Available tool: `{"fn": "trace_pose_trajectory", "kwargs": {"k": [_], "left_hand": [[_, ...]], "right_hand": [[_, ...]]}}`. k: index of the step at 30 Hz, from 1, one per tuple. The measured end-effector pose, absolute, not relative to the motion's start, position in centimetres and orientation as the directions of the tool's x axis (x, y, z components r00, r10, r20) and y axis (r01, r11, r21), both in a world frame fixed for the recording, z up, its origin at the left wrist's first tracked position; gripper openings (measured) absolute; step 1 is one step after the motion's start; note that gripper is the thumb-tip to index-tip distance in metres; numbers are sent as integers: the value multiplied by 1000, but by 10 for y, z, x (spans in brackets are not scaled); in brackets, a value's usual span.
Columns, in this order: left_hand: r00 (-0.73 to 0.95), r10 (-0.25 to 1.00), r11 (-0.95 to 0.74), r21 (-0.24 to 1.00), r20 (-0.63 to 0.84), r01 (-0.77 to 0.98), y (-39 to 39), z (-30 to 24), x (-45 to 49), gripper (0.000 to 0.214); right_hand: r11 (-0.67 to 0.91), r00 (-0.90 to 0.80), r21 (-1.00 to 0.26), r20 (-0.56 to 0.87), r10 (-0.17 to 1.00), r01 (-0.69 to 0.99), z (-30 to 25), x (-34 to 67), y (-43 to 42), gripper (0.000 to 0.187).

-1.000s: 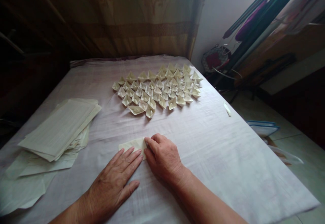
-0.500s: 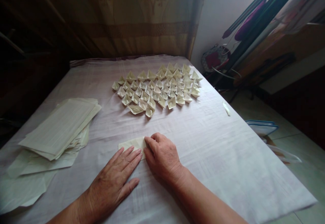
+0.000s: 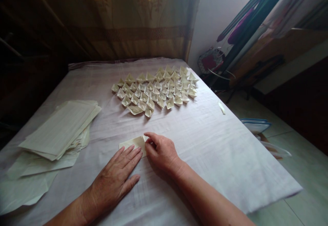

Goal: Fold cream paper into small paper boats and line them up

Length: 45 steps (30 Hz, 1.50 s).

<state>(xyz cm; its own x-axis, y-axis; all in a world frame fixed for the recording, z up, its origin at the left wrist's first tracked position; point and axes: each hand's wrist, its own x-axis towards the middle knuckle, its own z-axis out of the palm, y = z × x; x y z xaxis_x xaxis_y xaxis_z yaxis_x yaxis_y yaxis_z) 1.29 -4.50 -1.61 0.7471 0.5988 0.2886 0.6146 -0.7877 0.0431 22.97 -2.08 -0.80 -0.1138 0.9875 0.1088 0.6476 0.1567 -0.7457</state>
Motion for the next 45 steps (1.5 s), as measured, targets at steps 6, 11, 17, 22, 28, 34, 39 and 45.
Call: {"fn": "trace_pose_trajectory", "kwargs": {"k": [6, 11, 17, 22, 28, 34, 39, 45], "left_hand": [[746, 588, -791, 31, 311, 611, -45, -17, 14, 50], [739, 587, -788, 25, 332, 615, -46, -18, 15, 51], [727, 609, -774, 36, 316, 633, -47, -20, 15, 53], [728, 615, -772, 41, 305, 635, -48, -22, 15, 53], [706, 641, -765, 167, 301, 622, -42, -15, 14, 48], [624, 763, -635, 372, 167, 677, -1, 7, 31, 18], [557, 830, -522, 319, -21, 791, 24, 23, 53, 10], [521, 835, -452, 318, -177, 833, 29, 38, 64, 5]], "right_hand": [[-5, -98, -729, -100, 990, 685, 8, 228, -30, 44], [-68, 29, -627, -72, 997, 776, 10, 215, -40, 39], [16, 27, -582, 65, 997, 813, 1, 208, -51, 37], [149, -58, -532, 184, 981, 834, -4, 208, -55, 16], [201, -137, -422, 177, 975, 884, -3, 207, -55, 15], [222, -154, -427, 187, 970, 877, -4, 208, -54, 12], [244, -165, -477, 202, 965, 844, -6, 212, -55, 13], [268, -152, -563, 245, 958, 782, -9, 216, -54, 14]]}}
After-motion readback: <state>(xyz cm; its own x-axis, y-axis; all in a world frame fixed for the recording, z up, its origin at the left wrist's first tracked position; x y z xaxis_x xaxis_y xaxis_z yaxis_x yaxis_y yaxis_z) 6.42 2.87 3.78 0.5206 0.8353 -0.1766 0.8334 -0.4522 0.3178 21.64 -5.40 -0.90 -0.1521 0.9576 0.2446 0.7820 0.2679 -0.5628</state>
